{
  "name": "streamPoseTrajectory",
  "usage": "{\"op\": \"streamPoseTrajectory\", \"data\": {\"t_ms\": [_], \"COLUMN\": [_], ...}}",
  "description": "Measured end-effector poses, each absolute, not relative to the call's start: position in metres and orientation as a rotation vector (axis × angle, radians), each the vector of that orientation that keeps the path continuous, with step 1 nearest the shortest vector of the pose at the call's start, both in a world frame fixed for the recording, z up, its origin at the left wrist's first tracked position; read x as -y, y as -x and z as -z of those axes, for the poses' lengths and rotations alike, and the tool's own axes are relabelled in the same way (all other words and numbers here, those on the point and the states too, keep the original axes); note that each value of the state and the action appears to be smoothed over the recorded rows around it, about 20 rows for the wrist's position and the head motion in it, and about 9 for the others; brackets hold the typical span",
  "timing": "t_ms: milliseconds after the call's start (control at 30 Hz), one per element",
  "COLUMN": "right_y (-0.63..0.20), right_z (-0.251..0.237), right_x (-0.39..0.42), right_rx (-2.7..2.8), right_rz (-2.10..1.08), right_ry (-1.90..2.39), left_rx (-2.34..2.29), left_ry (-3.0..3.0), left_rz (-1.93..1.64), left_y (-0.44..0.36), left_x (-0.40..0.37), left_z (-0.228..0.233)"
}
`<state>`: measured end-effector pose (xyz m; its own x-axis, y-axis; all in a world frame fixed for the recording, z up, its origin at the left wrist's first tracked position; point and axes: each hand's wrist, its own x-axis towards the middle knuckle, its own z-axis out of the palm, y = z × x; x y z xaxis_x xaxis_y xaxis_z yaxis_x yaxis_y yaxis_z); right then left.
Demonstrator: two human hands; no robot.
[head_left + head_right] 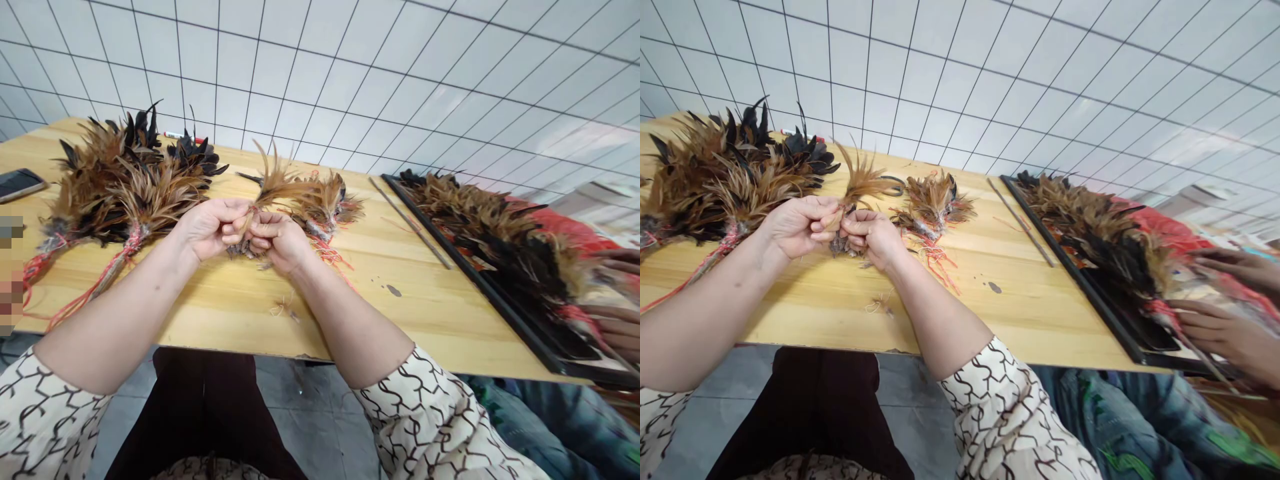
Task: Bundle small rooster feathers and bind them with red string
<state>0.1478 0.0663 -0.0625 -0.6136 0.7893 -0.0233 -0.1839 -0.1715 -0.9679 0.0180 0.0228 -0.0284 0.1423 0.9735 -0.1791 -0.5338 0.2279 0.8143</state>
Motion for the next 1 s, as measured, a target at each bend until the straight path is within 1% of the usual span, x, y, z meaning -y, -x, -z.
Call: {"op": "streamPoseTrajectory", "data": {"t_ms": [233, 433, 600, 800, 867, 1000], "right_y": [-0.147, -0.148, -0.150, -0.146, -0.146, -0.148], "right_z": [0.060, 0.057, 0.061, 0.068, 0.067, 0.063], "right_x": [-0.064, -0.054, -0.054, -0.053, -0.053, -0.053], "right_rx": [1.542, 1.733, 1.876, 1.894, 1.892, 1.870], "right_rz": [-1.702, -1.406, -1.256, -0.844, -0.838, -0.975], "right_ry": [0.832, 0.759, 0.817, 0.862, 0.822, 0.732], "left_rx": [-0.885, -0.990, -1.017, -1.060, -1.057, -1.048], "left_ry": [-0.658, -0.723, -0.725, -0.749, -0.729, -0.729], "left_rz": [-1.259, -1.383, -1.399, -1.381, -1.384, -1.372], "left_y": [-0.018, -0.019, -0.018, -0.021, -0.022, -0.021], "left_x": [-0.026, -0.029, -0.030, -0.029, -0.029, -0.029], "left_z": [0.033, 0.038, 0.040, 0.037, 0.036, 0.036]}}
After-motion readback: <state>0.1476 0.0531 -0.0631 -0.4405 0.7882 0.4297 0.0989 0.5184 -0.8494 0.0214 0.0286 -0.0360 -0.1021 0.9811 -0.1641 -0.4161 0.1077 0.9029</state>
